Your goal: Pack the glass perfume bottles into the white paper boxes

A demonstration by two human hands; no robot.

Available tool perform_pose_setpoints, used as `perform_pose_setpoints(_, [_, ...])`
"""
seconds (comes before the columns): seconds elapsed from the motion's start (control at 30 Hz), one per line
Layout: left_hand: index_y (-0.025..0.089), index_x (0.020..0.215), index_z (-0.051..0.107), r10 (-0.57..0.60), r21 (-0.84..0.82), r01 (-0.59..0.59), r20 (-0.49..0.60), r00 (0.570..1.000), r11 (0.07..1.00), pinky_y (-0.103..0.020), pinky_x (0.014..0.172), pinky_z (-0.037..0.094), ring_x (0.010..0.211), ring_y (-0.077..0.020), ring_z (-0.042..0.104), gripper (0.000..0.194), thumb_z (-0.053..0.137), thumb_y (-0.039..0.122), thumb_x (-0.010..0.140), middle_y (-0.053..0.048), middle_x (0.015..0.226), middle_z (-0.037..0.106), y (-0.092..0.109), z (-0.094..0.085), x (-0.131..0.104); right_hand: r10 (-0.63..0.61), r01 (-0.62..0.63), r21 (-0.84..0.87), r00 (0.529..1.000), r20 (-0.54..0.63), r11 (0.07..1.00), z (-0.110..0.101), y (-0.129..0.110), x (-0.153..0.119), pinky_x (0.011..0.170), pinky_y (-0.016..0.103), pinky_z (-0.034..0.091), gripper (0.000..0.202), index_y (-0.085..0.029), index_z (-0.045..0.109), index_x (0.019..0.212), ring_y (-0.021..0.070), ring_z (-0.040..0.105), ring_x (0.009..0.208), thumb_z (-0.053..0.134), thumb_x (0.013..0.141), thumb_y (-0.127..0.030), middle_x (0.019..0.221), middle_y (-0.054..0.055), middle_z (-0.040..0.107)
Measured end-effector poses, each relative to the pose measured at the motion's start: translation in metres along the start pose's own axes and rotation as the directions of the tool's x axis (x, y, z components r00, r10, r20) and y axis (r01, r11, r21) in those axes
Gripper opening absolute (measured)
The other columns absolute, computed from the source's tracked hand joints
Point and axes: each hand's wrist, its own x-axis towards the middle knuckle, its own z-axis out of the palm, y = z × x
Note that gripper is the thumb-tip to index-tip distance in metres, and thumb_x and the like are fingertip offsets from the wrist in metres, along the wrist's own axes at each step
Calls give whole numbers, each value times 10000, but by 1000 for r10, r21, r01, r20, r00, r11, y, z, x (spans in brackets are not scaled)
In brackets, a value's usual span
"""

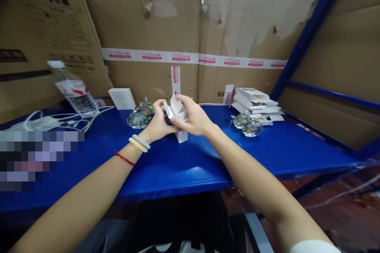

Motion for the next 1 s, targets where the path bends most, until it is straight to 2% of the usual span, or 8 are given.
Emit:
perform_pose_setpoints(0.13, [240,1187,212,-43,-80,53,124,991,995,-504,1007,427,1151,-307,552,960,861,318,484,-125,1235,489,5,-17,0,12,-22,105,996,92,994,4,-5,-16,968,466,501,738,-193,343,1387,301,544,1237,648,795,-509,1380,193,513])
perform_pose_setpoints(0.2, [237,1227,236,-92,-108,112,175,980,988,-519,1044,382,1199,-333,517,973,848,273,472,-105,1227,498,6,-26,0,30,-44,132,994,104,990,1,-7,-20,953,458,509,733,-204,340,1386,291,557,1218,667,792,-481,1351,180,542])
perform_pose_setpoints(0.33, [268,1287,332,-145,-304,216,240,960,928,-498,1067,340,1233,-344,481,962,760,152,433,-61,1265,519,3,-36,-1,-29,23,87,997,65,996,-4,-14,-18,887,421,523,513,-198,492,1213,251,616,1055,676,783,-409,1157,128,643])
perform_pose_setpoints(0.47, [251,1310,420,-155,-486,281,283,947,827,-494,1043,349,1141,-321,542,913,559,111,419,-39,1198,613,0,-33,-2,-113,108,70,992,58,992,-6,-22,-14,840,388,526,317,-195,577,1047,215,623,945,673,770,-314,1014,81,681])
perform_pose_setpoints(0.63, [226,1333,442,-162,-582,278,243,956,764,-503,1071,328,1122,-305,578,971,461,88,372,-37,1193,656,-3,-26,-3,-131,129,29,988,81,991,-2,-25,-14,826,367,533,239,-183,635,1010,204,622,931,671,788,-261,968,67,707])
perform_pose_setpoints(0.73, [201,1300,477,-157,-621,260,216,964,739,-495,1099,308,1172,-309,563,920,465,105,386,-44,1192,665,-2,-21,-4,-136,137,-10,987,83,991,1,-25,-14,820,374,535,171,-175,659,986,203,622,910,625,837,-251,940,71,712])
perform_pose_setpoints(0.87, [160,1257,516,-143,-666,221,170,975,712,-511,1091,332,1204,-334,552,737,532,217,522,-82,1171,675,3,-15,-4,-79,83,-36,993,88,996,3,-26,-12,874,415,529,187,-187,671,1017,221,623,974,585,868,-261,1017,91,708])
perform_pose_setpoints(1.0, [165,1238,523,-140,-616,181,116,983,766,-506,1040,389,1134,-329,599,639,620,313,625,-91,1122,688,7,-13,-4,-28,35,-56,993,118,998,2,-28,-12,907,426,518,215,-199,664,1060,232,611,1035,567,877,-256,1076,97,696])
